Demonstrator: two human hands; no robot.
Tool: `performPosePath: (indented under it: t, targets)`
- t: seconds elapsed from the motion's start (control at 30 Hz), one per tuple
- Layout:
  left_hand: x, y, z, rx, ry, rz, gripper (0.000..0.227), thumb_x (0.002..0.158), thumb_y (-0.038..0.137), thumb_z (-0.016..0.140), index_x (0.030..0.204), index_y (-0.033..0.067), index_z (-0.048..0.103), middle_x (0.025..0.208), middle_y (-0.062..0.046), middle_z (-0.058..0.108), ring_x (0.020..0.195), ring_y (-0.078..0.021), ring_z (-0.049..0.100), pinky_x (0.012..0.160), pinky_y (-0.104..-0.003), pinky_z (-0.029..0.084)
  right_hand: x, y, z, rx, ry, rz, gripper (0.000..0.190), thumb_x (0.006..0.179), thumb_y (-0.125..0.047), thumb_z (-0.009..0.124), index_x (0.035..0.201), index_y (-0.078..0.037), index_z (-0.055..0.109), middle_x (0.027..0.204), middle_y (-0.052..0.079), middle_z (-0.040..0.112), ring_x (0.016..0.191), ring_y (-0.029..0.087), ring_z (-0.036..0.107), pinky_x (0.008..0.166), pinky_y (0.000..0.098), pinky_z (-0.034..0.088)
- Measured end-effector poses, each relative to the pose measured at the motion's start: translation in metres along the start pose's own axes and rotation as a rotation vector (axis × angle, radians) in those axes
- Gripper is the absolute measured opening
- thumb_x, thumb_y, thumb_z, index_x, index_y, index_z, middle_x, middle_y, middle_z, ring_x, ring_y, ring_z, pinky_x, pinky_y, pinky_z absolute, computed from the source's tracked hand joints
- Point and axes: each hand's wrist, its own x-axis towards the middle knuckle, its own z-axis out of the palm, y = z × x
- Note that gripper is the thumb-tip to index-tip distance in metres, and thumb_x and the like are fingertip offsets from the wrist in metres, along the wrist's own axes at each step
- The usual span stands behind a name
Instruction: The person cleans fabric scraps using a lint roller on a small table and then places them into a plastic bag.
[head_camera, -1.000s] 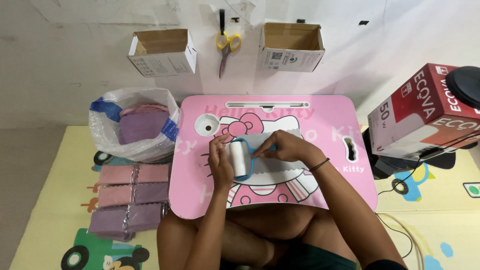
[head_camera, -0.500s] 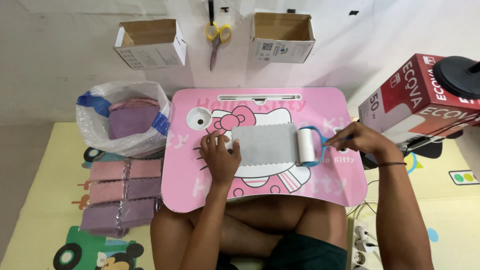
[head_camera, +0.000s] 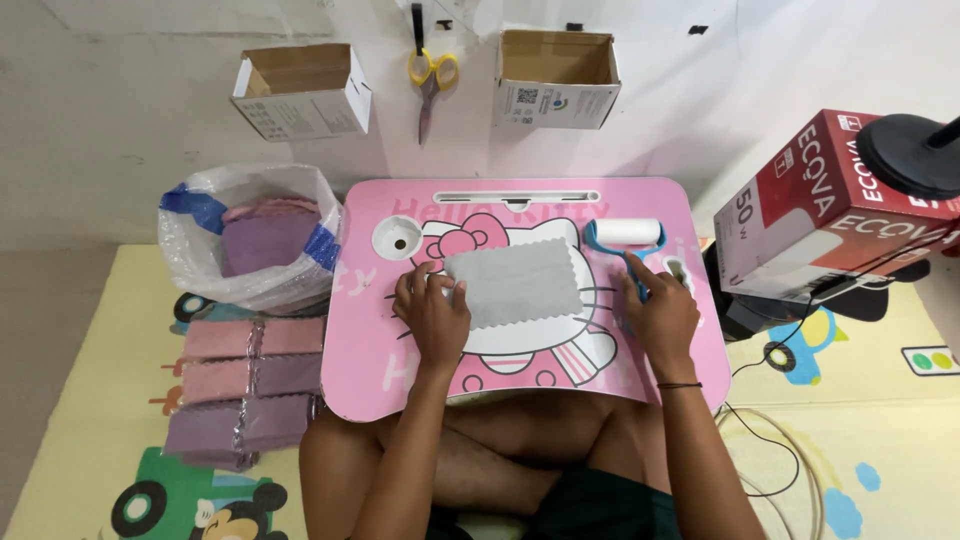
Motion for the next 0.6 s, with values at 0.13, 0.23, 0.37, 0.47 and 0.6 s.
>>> performPosePath:
  t: [0.13,0.23,0.37,0.47,0.6]
  targets:
    - [0.006,-0.007,0.003,-0.158,0.003,-0.019,0.013,0.095,0.027,0.065,0.094,0.0182,0.056,0.119,-0.003,0.064,0.122,-0.0335,0.052,0.090,-0.055,0.041,0.000,-0.012,0.002,0.050,0.136,-0.087,0.038,0.091,-0.032,0.073,0.129,-0.031,0.074,0.111,0.006,0.067,0.097,0.027,0.067,0.075,0.0467,0.060]
    - [0.010,-0.006,-0.008,-0.485,-0.036,-0.106,0.016,0.100,0.029,0.061,0.100,0.0142,0.056,0.101,-0.008,0.069,0.100,-0.0351,0.064,0.077,-0.047,0.047,0.004,-0.018,-0.001,0.116,0.269,-0.245,0.034,0.089,-0.027,0.078,0.122,-0.022,0.078,0.116,0.007,0.060,0.107,0.027,0.061,0.085,0.0409,0.057]
    - [0.028,0.027,-0.067,-0.598,-0.238,-0.026,0.014,0.100,0.025,0.063,0.106,0.0133,0.057,0.103,-0.014,0.075,0.105,-0.0375,0.071,0.090,-0.048,0.053,0.010,-0.053,-0.030,0.405,0.097,-0.492,0.015,0.085,-0.023,0.083,0.085,-0.012,0.073,0.111,0.012,0.062,0.110,0.038,0.062,0.096,0.0489,0.049]
    - [0.046,0.065,-0.115,-0.487,-0.383,0.169,0.010,0.099,0.024,0.062,0.108,0.0194,0.062,0.098,-0.010,0.077,0.094,-0.0335,0.074,0.085,-0.046,0.056,0.011,-0.089,-0.064,0.554,-0.130,-0.587,0.047,0.074,-0.024,0.088,0.115,-0.015,0.065,0.127,0.015,0.057,0.126,0.042,0.054,0.106,0.0563,0.043]
    - [0.061,0.108,-0.172,-0.408,-0.586,0.411,0.020,0.097,0.018,0.055,0.112,0.0231,0.067,0.093,-0.010,0.078,0.085,-0.0371,0.075,0.081,-0.046,0.057,0.011,-0.127,-0.091,0.697,-0.499,-0.729,0.091,0.064,-0.017,0.092,0.146,-0.017,0.053,0.147,0.022,0.051,0.133,0.050,0.049,0.110,0.0625,0.039]
